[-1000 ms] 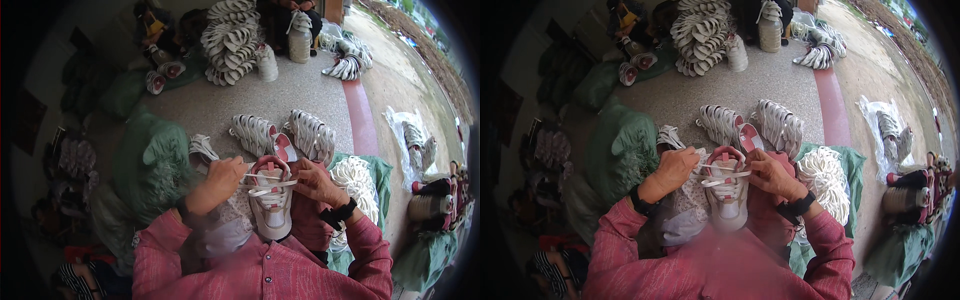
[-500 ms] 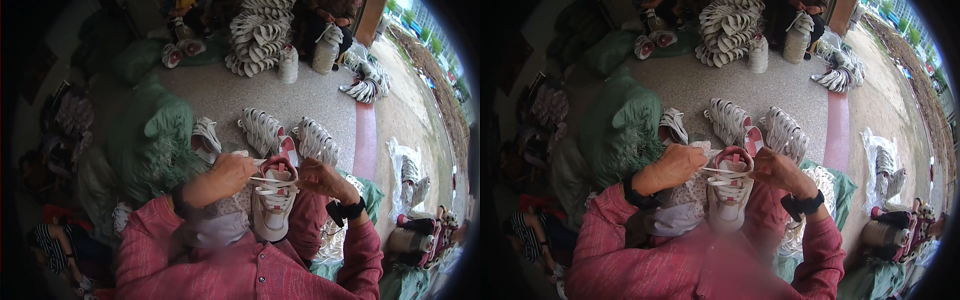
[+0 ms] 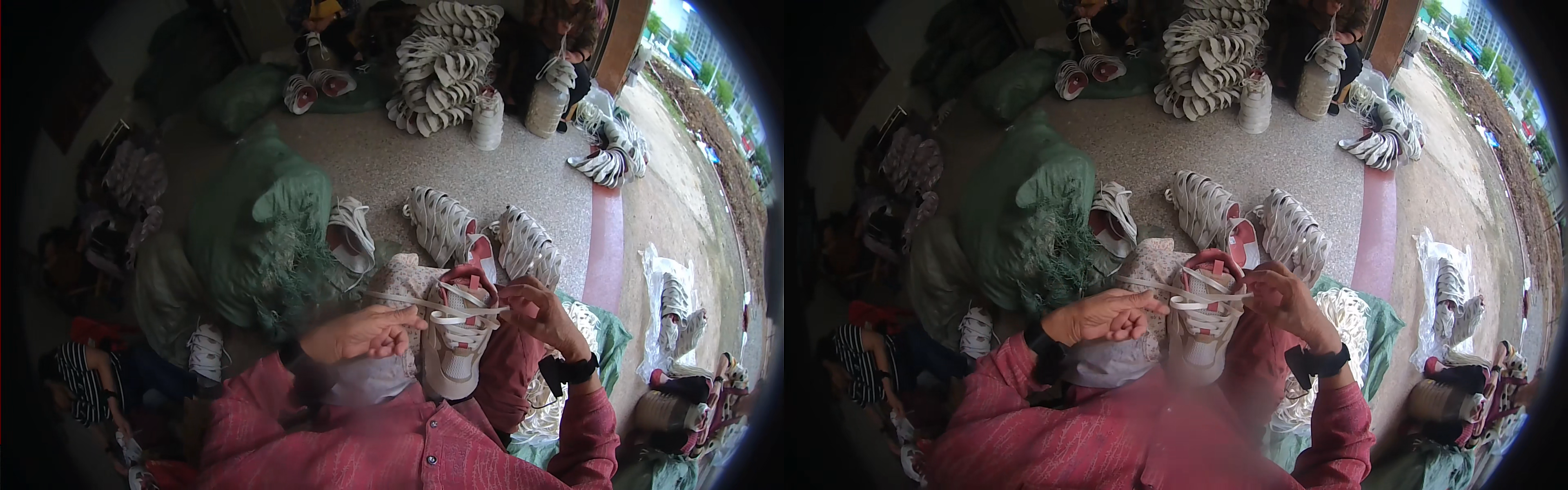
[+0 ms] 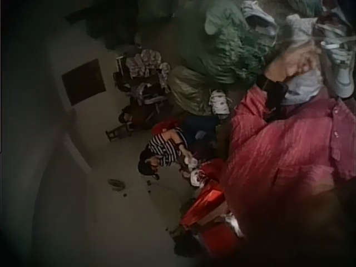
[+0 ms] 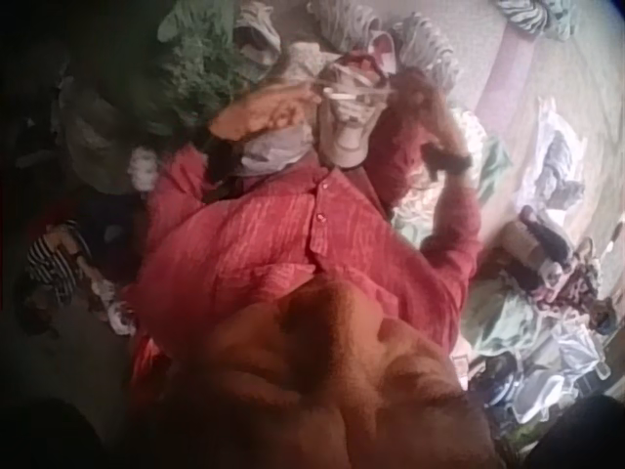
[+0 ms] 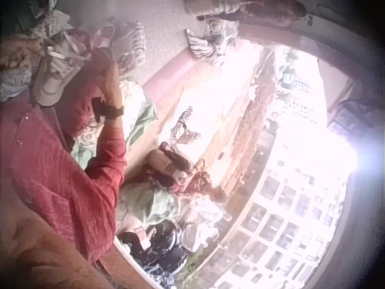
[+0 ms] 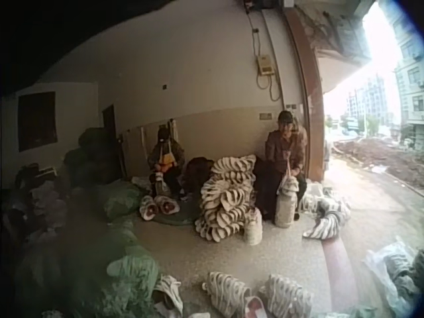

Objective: The person sits on the floor and threads a white shoelace through the eyelets of a white and pink sneaker. They pull the lace through the holes and adjust the tension repeatedly to ensure it is properly seated.

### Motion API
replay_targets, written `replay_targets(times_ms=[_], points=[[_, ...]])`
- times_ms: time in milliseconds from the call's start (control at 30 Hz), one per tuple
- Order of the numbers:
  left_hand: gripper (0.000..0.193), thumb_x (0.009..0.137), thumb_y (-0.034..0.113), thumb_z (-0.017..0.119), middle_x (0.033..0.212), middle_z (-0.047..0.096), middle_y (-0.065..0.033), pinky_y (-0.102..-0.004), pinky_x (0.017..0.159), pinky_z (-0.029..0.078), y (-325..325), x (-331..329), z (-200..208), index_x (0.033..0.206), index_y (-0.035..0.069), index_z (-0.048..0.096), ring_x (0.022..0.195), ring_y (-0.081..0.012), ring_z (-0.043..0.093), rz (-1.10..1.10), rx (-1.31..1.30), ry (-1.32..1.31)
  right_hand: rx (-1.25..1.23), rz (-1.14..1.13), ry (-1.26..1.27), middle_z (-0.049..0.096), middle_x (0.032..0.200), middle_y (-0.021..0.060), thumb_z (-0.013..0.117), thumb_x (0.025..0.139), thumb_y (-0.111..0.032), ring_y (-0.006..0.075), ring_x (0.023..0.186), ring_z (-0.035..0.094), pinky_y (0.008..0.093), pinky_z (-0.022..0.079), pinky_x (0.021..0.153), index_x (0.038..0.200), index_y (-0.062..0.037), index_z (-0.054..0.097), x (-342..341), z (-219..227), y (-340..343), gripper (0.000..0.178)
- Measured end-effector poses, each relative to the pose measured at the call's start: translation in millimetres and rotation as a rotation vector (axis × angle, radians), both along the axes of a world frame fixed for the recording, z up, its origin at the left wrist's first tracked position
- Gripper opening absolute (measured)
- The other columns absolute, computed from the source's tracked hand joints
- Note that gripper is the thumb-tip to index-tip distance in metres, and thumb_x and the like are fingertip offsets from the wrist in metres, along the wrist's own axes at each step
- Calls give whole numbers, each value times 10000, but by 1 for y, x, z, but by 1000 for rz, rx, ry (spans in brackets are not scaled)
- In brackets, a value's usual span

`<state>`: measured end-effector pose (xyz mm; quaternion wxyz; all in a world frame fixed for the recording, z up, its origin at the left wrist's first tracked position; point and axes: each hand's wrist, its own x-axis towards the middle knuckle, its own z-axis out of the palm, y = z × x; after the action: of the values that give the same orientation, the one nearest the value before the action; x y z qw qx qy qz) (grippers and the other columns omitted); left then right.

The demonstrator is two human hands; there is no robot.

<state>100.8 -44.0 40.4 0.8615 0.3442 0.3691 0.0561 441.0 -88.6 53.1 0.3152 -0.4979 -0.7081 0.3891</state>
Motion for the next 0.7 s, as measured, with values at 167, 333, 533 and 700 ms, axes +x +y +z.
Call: replay_targets(times_ms=[167, 333, 533, 700], points=[[336, 1039, 302, 481, 732, 503, 14, -208, 487, 357, -9, 10, -28, 1262, 52, 510, 550, -68, 432, 375, -296, -430, 35, 22, 87, 628, 1068, 98, 705, 838, -67, 236, 985, 624, 343, 481, 873, 1072, -20, 674, -18, 4, 6, 240], [223, 1028, 241, 510, 711, 446, 33, -210, 494, 343, 9, 8, -48, 1148, 56, 537, 563, -58, 404, 688, -235, -525, 60, 70, -12, 659, 978, 99, 687, 859, -74, 218, 968, 626, 339, 479, 828, 1046, -31, 685, -39, 15, 12, 192], [234, 1019, 244, 533, 749, 495, 29, -231, 556, 405, 28, -49, -22, 1133, 43, 568, 635, -81, 475, 863, 115, -402, -78, 78, -17, 673, 966, 94, 642, 902, -61, 173, 859, 629, 323, 488, 742, 1023, -41, 683, -49, 16, 20, 130], [274, 1020, 263, 532, 784, 539, 14, -262, 661, 467, 21, -47, 15, 1158, 35, 594, 694, -99, 519, 1058, 256, -199, -147, 78, 1, 679, 976, 67, 612, 927, -45, 117, 824, 632, 291, 502, 691, 1022, -32, 683, -63, 4, 26, 119]])
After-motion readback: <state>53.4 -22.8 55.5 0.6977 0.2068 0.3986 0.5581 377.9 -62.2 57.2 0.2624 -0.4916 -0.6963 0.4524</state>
